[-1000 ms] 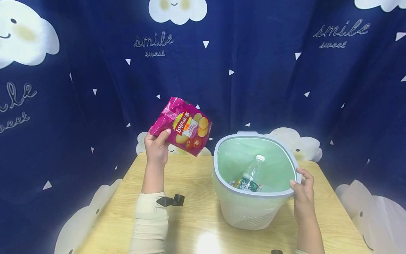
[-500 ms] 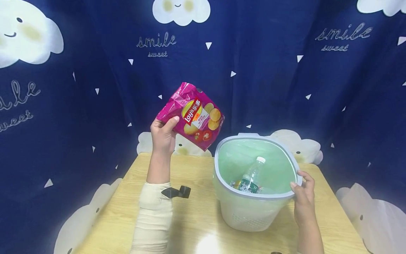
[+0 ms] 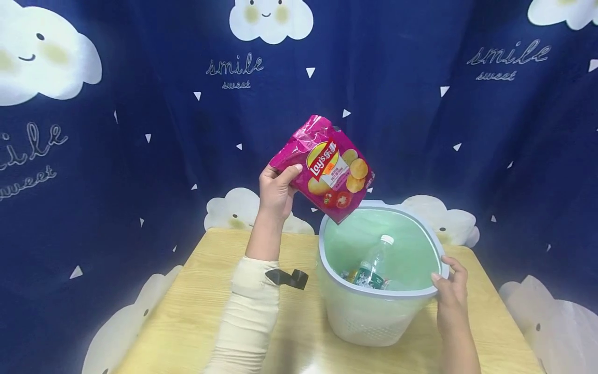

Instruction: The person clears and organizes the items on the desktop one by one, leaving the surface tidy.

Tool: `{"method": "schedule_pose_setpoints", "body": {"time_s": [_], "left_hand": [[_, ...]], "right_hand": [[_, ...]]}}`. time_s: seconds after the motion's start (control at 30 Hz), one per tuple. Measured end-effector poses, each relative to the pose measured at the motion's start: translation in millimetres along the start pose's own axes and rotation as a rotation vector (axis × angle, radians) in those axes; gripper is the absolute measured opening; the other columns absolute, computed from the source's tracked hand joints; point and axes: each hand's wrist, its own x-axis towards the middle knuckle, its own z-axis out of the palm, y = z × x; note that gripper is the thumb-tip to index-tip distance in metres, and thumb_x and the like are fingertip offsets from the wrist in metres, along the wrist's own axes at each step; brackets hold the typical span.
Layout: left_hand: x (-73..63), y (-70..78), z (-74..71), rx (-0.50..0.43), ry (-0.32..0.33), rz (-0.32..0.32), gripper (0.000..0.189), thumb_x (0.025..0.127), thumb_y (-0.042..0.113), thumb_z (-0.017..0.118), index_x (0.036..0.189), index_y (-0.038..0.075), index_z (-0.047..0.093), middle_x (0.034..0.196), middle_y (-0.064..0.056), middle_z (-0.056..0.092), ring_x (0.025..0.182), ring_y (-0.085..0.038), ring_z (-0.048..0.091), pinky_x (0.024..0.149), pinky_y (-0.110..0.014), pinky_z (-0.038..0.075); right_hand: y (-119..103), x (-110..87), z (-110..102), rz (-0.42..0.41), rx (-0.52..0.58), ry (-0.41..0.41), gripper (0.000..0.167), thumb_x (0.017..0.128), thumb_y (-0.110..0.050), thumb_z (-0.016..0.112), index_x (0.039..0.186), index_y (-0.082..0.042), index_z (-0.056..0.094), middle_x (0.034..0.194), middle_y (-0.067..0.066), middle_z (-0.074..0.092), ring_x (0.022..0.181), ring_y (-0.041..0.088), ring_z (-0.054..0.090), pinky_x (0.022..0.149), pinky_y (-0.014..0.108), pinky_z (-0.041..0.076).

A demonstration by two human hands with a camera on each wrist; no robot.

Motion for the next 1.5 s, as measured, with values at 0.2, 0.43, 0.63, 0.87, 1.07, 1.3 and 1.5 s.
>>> {"method": "schedule_pose_setpoints", "body": {"time_s": [0.2,0.43,0.63,0.87,1.07,1.3,1.5], "left_hand": [[3.5,-25.8,4.4,0.123,-0.011,-0.105,0.026,0.079,-0.001,0.065,0.105,-0.003,0.061,0.092,-0.010,0.064,0.079,-0.020,0.063,0.069,-0.037,0.054],[6.9,-48.2,8.6,0.281,-0.053,-0.188,0.026,0.080,0.000,0.065,0.105,-0.002,0.062,0.091,-0.009,0.064,0.080,-0.020,0.062,0.069,-0.036,0.054],[6.1,-60.0,15.8,0.438,-0.111,-0.239,0.026,0.080,0.001,0.067,0.107,0.000,0.064,0.092,-0.004,0.065,0.081,-0.017,0.060,0.071,-0.032,0.053],[11.0,-72.3,23.1,0.562,-0.137,-0.360,0.021,0.076,0.001,0.068,0.097,0.004,0.067,0.085,-0.002,0.065,0.075,-0.017,0.060,0.065,-0.031,0.052],[9.9,-87.8,23.5,0.711,-0.130,-0.463,0.017,0.074,-0.002,0.069,0.088,0.007,0.068,0.079,-0.002,0.064,0.070,-0.016,0.058,0.056,-0.030,0.048],[7.1,-96.3,24.1,0.761,-0.135,-0.520,0.028,0.069,-0.008,0.071,0.090,0.009,0.064,0.083,-0.004,0.059,0.072,-0.018,0.056,0.054,-0.030,0.047],[11.0,-94.3,26.3,0.721,-0.164,-0.553,0.019,0.074,0.000,0.070,0.088,0.010,0.063,0.082,-0.004,0.061,0.072,-0.018,0.058,0.057,-0.032,0.048]], "right_hand": [[-2,0.0,-2,-0.005,-0.007,-0.009,0.036,0.092,0.002,0.034,0.121,-0.015,0.044,0.111,0.008,0.047,0.084,0.010,0.057,0.069,0.020,0.045],[-1,0.9,-2,0.015,-0.016,-0.009,0.036,0.092,0.002,0.035,0.122,-0.017,0.044,0.110,0.006,0.047,0.082,0.009,0.057,0.068,0.019,0.045],[-1,0.7,-4,0.022,-0.030,0.006,0.036,0.092,0.002,0.035,0.121,-0.017,0.044,0.110,0.005,0.047,0.081,0.009,0.056,0.067,0.019,0.045],[-3,2.1,-5,0.016,-0.026,0.003,0.035,0.092,0.001,0.035,0.121,-0.017,0.044,0.109,0.005,0.047,0.082,0.009,0.056,0.067,0.019,0.044],[-3,0.8,-3,0.018,-0.033,0.010,0.035,0.092,0.001,0.036,0.120,-0.017,0.045,0.108,0.006,0.047,0.082,0.009,0.056,0.066,0.019,0.045],[-3,0.3,-2,0.024,-0.054,0.021,0.034,0.092,0.000,0.036,0.120,-0.017,0.044,0.109,0.007,0.046,0.083,0.010,0.055,0.068,0.020,0.044],[-2,0.1,-2,0.032,-0.074,0.030,0.034,0.092,-0.001,0.037,0.120,-0.018,0.044,0.109,0.007,0.047,0.083,0.010,0.056,0.068,0.020,0.044]]}}
